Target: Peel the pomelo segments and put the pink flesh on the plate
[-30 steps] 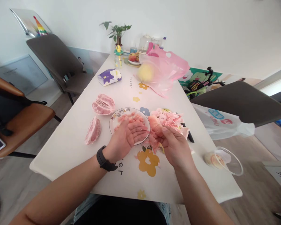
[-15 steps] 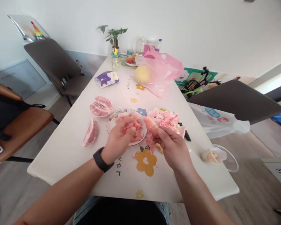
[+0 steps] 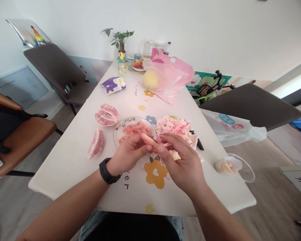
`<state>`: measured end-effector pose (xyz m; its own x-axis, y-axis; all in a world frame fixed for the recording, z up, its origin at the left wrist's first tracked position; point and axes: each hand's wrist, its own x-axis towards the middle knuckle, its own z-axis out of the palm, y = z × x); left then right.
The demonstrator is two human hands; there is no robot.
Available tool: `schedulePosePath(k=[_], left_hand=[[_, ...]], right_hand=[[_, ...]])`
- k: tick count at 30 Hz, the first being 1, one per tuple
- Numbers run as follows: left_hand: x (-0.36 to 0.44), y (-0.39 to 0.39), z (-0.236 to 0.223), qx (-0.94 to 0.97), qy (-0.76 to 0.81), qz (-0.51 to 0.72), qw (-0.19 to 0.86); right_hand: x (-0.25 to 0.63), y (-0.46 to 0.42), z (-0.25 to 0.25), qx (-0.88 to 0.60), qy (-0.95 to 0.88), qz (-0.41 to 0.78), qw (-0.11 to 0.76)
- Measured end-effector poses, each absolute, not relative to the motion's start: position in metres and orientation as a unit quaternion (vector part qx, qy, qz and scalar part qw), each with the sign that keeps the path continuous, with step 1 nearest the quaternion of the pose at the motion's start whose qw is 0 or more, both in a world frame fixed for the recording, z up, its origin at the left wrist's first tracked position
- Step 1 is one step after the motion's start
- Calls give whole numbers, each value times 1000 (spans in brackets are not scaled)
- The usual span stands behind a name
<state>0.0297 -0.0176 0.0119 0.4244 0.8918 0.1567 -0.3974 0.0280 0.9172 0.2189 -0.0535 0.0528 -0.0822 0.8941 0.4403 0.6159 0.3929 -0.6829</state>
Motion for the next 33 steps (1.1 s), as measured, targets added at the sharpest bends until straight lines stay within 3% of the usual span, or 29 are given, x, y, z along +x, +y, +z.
schedulePosePath(k=[9,14,33], left_hand=[[33,-20,10,543,198,427,695],[34,-20,10,546,181,405,711],[34,-22,5,569,213,364,706]], right_hand=[[223,-50,74,-541,-701,302,354],[225,-50,75,-562,-690,316,328],[234,-45,65,-569,-617,448,308]])
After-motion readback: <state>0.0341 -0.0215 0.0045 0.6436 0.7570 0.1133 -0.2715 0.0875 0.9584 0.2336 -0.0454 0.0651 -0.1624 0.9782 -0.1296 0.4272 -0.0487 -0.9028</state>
